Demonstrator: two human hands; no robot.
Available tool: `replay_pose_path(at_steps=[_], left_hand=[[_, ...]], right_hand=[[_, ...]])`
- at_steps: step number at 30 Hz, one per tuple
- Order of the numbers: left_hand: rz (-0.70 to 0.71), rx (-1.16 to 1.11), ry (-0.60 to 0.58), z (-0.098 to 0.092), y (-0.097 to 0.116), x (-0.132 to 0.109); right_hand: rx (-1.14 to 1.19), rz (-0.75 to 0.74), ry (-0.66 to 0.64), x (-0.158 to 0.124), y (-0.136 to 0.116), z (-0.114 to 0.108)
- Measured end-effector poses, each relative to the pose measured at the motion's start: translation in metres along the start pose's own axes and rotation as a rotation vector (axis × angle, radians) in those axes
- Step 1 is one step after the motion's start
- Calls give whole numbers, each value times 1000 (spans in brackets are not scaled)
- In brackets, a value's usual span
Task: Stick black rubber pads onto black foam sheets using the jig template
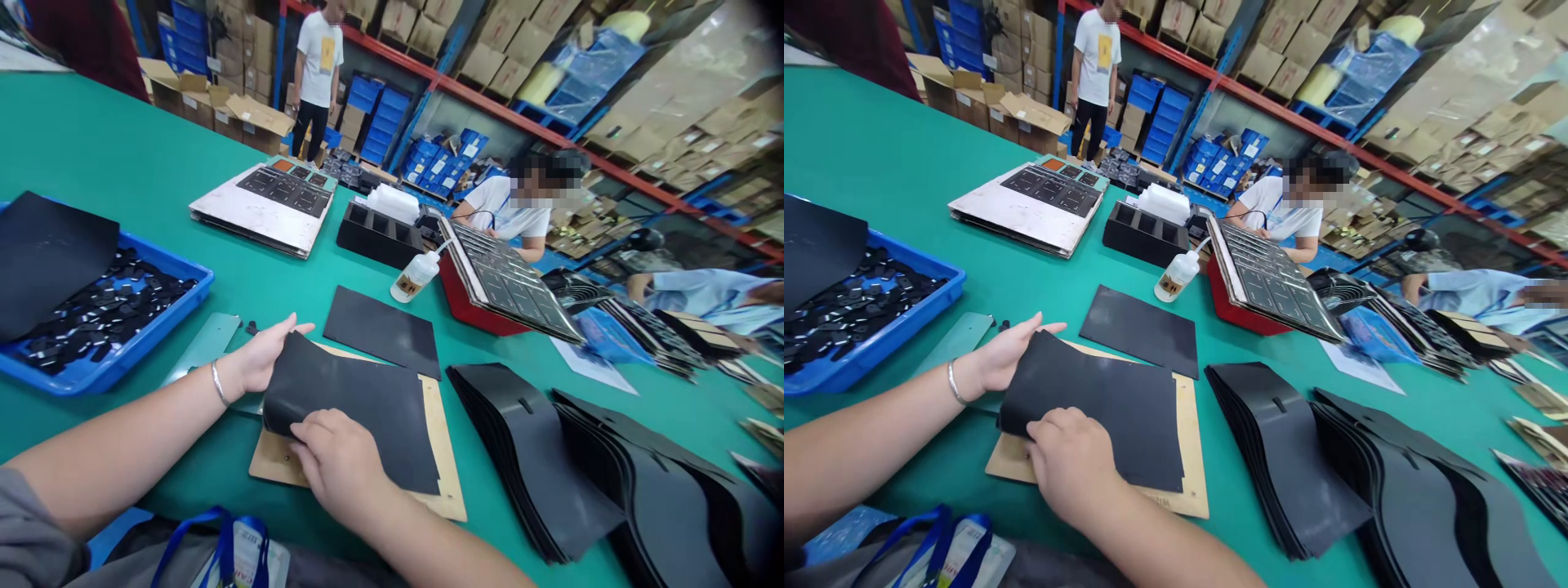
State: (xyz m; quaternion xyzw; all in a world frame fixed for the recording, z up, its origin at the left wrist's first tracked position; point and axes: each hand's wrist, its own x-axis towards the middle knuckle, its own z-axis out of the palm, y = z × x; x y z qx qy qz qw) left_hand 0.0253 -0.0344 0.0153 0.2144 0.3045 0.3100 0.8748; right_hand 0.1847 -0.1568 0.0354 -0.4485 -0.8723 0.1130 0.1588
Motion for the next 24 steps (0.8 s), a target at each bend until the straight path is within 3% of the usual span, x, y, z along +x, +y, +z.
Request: replay_pose_path(at_steps=[3,11,14,17,19,21,23,24], left_hand=[[-19,-3,8,0,-1,2],[14,-40,68,1,0,5],[44,17,104,1,-2,5],[121,169,196,4,-5,2],[160,246,199,6,-7,0],[216,286,143,8,-7,-4],[302,336,88,10,-7,-9],[346,379,60,11,-7,-13]], right_hand=[[175,63,28,-3,7,16],[507,294,288,-1,2,21],[510,272,216,0,0,23],[482,201,133,-4,18,12],[406,274,261,-11,45,-2],[321,480,512,-23,77,-19],[386,727,726,-37,106,-34],[496,817,774,-44,117,-39]])
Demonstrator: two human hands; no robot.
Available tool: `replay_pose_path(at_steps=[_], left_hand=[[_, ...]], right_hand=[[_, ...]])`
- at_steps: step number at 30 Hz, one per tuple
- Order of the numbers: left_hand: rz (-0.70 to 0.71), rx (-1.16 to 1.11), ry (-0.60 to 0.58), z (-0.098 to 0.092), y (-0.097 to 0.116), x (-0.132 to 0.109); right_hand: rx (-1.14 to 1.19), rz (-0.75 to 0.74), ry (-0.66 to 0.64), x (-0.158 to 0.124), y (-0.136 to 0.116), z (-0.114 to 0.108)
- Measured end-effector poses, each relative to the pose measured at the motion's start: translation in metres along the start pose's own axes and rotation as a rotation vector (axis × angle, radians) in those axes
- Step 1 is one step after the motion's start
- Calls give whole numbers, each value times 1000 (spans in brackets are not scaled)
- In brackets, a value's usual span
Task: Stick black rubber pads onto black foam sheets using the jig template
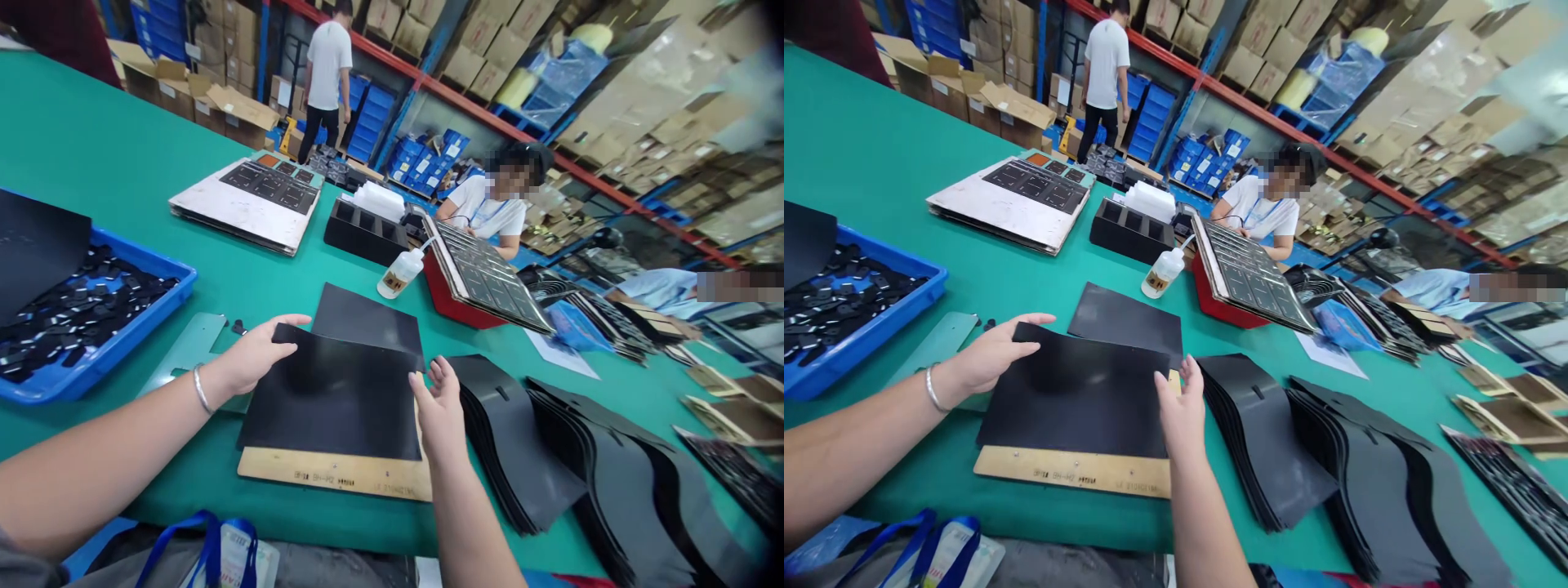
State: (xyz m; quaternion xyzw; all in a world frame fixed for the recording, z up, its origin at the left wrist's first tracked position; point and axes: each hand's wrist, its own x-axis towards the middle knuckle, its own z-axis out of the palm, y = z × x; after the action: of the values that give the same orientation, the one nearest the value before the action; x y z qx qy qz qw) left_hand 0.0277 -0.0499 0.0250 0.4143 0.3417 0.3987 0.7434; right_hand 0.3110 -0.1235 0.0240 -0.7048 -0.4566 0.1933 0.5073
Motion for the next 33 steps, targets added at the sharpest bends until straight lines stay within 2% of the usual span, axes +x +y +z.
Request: replay_pose_path(at_steps=[2,3,4,6,8,11,14,17,20,24,28,33], left_hand=[[144,108,-36,0,3,-8],[244,173,-43,0,5,-12],[357,234,-43,0,6,-17],[567,318,-65,-1,9,-26],[662,349,-149,-2,12,-33],[580,416,-244,-1,16,-37],[426,526,-185,3,16,-32],[335,584,-147,6,12,-24],[261,546,-150,6,5,-18],[156,527,-193,3,2,-13],[138,592,-200,2,7,-13],[227,677,-136,7,18,-21]], right_hand=[[205,162,-64,7,9,-15],[297,185,-113,7,12,-21],[369,176,-144,5,14,-25],[469,106,-121,-2,16,-35],[523,29,-81,-8,17,-44],[527,-21,-143,-16,22,-57],[504,53,-236,-19,36,-62],[520,120,-243,-20,51,-57],[546,149,-226,-18,62,-52],[523,176,-318,-16,70,-53],[475,189,-393,-15,72,-56],[428,87,-350,-13,62,-63]])
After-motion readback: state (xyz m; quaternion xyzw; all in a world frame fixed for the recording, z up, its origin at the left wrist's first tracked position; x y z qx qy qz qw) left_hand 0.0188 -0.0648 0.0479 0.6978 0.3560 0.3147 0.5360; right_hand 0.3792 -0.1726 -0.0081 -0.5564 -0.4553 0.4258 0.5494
